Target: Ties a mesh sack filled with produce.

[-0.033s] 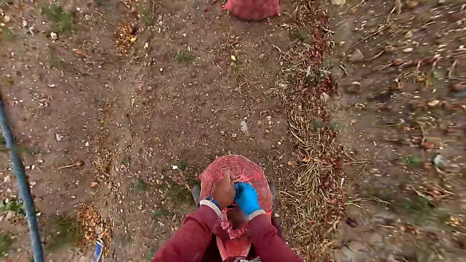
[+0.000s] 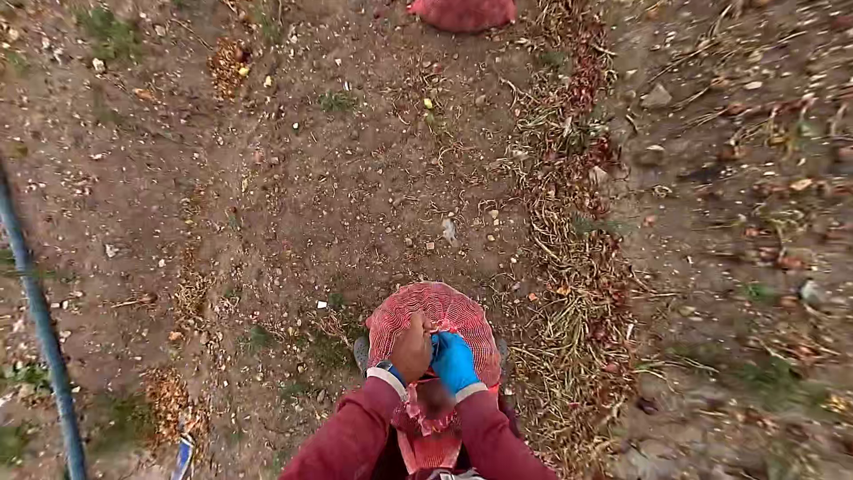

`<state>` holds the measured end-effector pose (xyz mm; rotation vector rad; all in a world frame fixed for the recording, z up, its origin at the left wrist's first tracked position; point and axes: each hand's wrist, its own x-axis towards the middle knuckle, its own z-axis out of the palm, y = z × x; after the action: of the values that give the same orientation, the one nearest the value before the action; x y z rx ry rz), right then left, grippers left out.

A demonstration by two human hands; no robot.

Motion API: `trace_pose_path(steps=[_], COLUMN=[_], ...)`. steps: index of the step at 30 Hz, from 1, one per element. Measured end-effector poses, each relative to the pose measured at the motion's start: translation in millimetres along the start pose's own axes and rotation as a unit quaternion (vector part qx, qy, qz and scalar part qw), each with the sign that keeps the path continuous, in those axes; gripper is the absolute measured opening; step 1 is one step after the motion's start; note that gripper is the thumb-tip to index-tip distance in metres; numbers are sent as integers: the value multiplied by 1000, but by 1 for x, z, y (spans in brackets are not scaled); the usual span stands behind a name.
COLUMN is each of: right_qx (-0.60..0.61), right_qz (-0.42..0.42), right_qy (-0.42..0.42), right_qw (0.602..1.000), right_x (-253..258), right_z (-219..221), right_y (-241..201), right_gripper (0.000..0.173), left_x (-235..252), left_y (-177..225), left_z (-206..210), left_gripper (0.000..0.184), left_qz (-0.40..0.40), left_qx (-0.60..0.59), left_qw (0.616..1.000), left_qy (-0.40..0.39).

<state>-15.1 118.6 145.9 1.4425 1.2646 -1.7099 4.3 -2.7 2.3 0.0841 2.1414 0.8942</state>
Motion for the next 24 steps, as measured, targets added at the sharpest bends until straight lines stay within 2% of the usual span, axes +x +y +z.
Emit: trace_pose_path(steps=[1,2,3,4,6,8,10,12,13,15,18,19,21,23,24], right_qx=[39,95,169,235,275,199,-7,-171,-217,-254,-268,-235,-60,128,178], right_qz=[3,-31,-132,-168,-145,-157,-228,-244,-240,-213,-196,-179,-123,-63,-48], right_qy=[-17,-47,-112,-148,-138,-106,-44,-33,-36,-55,-58,-65,-78,-76,-79], right_qw=[999,994,970,946,940,962,973,954,946,942,941,953,988,987,980], right_x=[22,49,90,119,131,121,113,110,109,105,117,118,123,125,126], right_z=[-6,-13,-20,-22,-18,-17,-19,-24,-24,-24,-26,-26,-21,-13,-12], right_y=[17,45,84,107,111,99,93,86,86,85,87,85,88,91,91], right_gripper=[28,31,34,36,40,36,7,28,32,33,32,27,3,26,31], left_x=[-5,-9,-12,-14,-17,-19,-18,-10,-6,1,13,15,18,20,22], left_y=[-1,-1,-1,-1,-3,-9,-13,-13,-13,-10,-10,-10,-10,-8,-6], left_z=[1,3,4,5,8,13,17,21,20,17,13,11,7,4,3], left_gripper=[31,31,32,32,35,35,33,29,30,36,34,33,33,32,31], left_qz=[2,4,5,10,25,38,19,-7,-21,-48,-47,-43,-38,-38,-36], left_qx=[8,15,24,29,16,-31,-113,-189,-205,-202,-170,-163,-150,-140,-127], left_qw=[1000,1000,1000,999,999,998,991,977,973,976,984,986,988,989,991], left_qy=[2,2,4,9,17,31,64,99,99,66,10,-4,-20,-24,-22])
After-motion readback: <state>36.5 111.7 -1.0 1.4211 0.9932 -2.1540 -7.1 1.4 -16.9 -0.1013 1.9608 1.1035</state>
